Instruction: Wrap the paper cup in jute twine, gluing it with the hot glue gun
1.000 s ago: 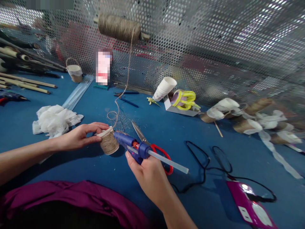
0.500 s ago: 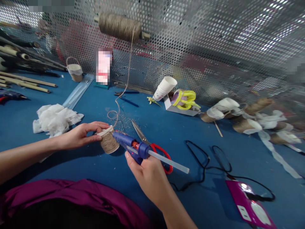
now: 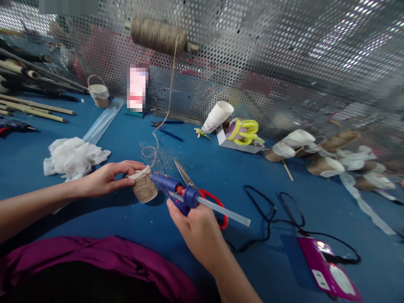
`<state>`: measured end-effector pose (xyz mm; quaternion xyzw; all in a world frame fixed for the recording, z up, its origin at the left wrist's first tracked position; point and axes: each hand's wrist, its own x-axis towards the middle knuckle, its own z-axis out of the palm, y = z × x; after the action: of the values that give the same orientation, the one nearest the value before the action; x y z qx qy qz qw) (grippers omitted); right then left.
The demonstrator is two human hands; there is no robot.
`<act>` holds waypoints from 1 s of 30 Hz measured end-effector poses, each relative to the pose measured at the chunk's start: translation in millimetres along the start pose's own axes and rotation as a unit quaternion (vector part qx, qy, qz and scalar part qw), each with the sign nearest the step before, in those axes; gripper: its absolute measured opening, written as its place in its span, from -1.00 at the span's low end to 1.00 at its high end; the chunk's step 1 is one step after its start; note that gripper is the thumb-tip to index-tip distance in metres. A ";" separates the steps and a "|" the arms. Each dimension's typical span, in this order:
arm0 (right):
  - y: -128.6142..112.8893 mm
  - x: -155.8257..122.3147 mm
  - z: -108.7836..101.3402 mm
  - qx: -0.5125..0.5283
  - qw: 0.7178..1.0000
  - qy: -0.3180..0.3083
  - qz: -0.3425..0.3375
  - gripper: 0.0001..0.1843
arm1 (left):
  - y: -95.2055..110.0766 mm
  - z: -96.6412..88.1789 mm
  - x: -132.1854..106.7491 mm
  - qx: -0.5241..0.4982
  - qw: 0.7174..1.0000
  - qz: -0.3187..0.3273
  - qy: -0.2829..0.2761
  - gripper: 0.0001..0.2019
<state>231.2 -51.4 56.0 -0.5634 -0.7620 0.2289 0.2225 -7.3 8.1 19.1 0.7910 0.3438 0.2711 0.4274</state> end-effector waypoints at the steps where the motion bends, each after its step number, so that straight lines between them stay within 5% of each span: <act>1: 0.0 -0.6 0.5 0.002 1.000 -0.001 0.004 -0.62 | 0.0 0.0 -0.1 -0.001 1.000 -0.002 -0.001 -0.85; 30: -0.7 -2.9 -1.2 0.017 1.000 0.003 0.004 -0.68 | -1.6 -0.2 -0.9 -0.004 1.000 0.013 -0.004 -0.85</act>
<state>232.1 -54.2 57.1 -0.5629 -0.7553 0.2411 0.2334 -8.6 8.1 17.7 0.7948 0.3308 0.2744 0.4284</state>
